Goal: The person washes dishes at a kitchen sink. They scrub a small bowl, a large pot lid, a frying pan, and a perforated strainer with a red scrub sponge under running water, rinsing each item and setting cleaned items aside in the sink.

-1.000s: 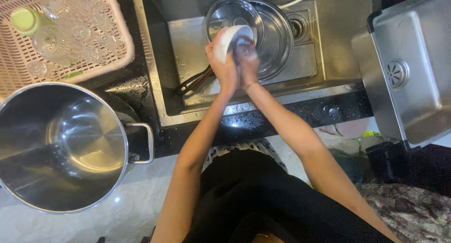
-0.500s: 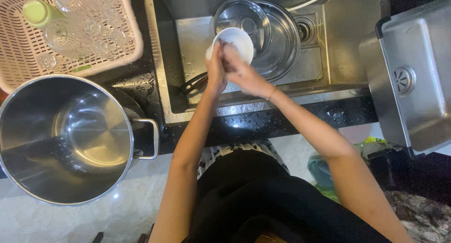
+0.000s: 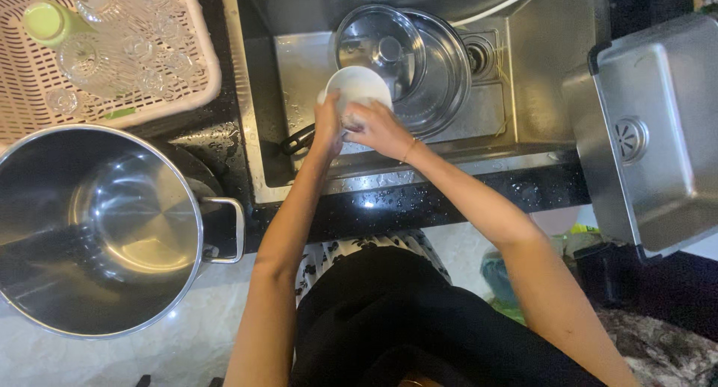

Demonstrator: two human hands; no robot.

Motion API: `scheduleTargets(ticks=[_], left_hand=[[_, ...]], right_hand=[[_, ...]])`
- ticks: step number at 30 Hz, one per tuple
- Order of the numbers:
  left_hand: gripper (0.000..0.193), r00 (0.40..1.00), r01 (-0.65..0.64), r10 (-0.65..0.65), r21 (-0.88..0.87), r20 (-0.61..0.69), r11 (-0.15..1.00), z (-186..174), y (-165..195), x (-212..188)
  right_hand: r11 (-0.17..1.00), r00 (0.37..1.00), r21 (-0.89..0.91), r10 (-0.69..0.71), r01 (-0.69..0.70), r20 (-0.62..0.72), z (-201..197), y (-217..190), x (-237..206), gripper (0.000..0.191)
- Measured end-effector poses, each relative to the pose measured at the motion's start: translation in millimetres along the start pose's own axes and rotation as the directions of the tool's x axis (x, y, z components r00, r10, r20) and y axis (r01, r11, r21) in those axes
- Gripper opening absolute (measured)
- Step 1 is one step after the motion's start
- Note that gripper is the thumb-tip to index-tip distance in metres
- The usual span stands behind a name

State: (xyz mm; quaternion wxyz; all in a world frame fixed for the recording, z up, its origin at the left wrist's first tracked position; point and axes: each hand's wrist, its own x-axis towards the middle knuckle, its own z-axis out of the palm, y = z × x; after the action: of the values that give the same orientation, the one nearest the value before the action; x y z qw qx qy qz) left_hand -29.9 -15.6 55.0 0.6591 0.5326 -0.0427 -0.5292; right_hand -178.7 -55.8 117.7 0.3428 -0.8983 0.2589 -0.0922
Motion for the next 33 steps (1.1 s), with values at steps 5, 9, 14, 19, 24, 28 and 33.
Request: scheduleTargets(ticks=[5, 9, 14, 19, 24, 28, 33], left_hand=[[0.047, 0.99, -0.047, 0.049, 0.02, -0.132, 0.999, -32.0, 9.8, 23.6], [0.046, 0.906, 0.113, -0.103, 0.0, -0.41, 0.994, -42.4, 22.3, 41.9], [0.048, 0.857, 0.243, -0.229, -0.031, -0.462, 0.97, -37.2, 27.4, 55.8], [0.053, 0.827, 0.221, -0.282, -0.181, -0.485, 0.958, -36.3, 24.8, 65.6], [0.051, 0.836, 0.249, -0.293, -0.156, -0.463, 0.956, -41.6, 19.7, 68.3], [0.047, 0.832, 0.223, -0.274, -0.161, -0.483, 0.961, -42.2, 18.6, 71.3], [0.07, 0.666, 0.12, 0.062, 0.188, -0.743, 0.975, -16.5, 5.5, 54.7]], right_hand=[[0.855, 0.917, 0.518, 0.233, -0.034, -0.324, -21.1, 11.4, 25.3, 0.025], [0.976, 0.806, 0.136, 0.217, -0.17, -0.551, -42.0, 53.8, 58.8, 0.044], [0.861, 0.782, -0.199, 0.299, -0.468, -0.546, -32.8, 80.8, 82.2, 0.076], [0.873, 0.786, -0.141, 0.335, -0.466, -0.52, -31.0, 89.3, 91.7, 0.063], [0.915, 0.836, -0.04, 0.349, -0.402, -0.423, -41.7, 103.4, 85.5, 0.059], [0.906, 0.777, 0.162, 0.42, -0.392, -0.469, -48.3, 112.5, 68.2, 0.054], [0.867, 0.734, 0.308, 0.497, -0.392, -0.463, -66.4, 100.2, 37.2, 0.052]])
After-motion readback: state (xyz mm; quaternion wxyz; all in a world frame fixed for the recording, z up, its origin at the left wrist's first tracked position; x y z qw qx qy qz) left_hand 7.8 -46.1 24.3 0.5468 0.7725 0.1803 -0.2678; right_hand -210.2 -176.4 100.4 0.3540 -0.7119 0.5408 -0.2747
